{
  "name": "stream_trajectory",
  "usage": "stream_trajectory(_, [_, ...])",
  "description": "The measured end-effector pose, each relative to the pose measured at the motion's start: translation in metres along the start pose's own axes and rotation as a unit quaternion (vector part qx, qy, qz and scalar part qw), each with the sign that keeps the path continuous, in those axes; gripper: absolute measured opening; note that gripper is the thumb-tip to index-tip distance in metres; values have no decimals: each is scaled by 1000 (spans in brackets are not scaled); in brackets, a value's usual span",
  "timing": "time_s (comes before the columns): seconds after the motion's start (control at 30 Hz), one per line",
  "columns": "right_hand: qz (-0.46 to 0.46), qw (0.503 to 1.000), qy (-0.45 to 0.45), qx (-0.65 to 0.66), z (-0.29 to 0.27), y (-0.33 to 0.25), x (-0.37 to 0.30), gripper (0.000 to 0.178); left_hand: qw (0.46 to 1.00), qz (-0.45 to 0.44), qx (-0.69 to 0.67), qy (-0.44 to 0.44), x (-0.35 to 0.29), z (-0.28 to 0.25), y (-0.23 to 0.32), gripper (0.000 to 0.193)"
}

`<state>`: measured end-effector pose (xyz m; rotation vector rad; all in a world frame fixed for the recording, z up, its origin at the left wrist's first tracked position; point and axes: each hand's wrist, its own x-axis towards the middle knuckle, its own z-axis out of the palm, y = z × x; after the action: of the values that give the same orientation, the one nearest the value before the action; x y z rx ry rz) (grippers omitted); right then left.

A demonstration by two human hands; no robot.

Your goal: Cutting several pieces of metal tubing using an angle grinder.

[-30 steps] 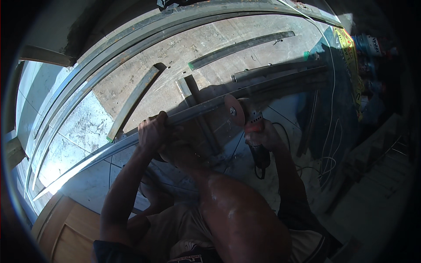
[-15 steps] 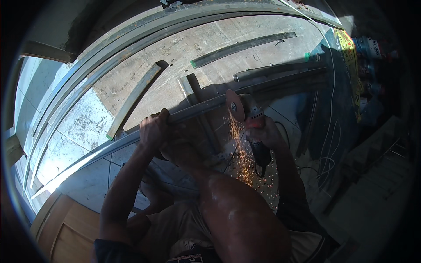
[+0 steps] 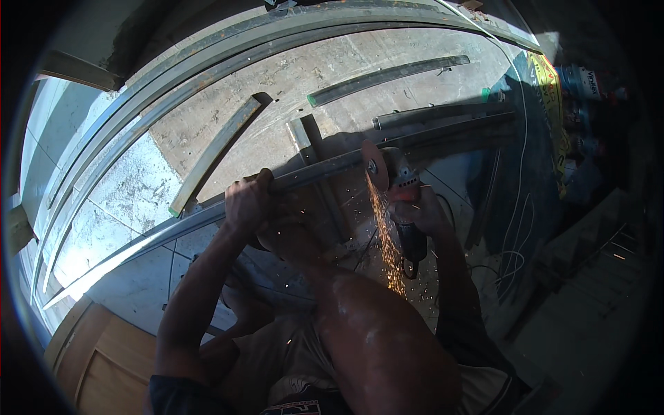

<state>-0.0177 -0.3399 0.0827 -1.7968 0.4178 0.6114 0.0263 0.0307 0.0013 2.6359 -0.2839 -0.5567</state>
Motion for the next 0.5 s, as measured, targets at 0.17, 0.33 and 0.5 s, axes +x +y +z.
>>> stream_trajectory(0.17, [18,997,-12,69,1,-2,0,37,999,22,14,23,-3,-3,5,44])
stream_trajectory(0.33, [19,1000,-13,4,0,-5,0,34,1000,-20,0,-18,-1,-6,8,47])
stream_trajectory(0.5, [9,1000,-15,15,-1,-3,2,39,1000,-13,-10,-1,-3,-3,5,39])
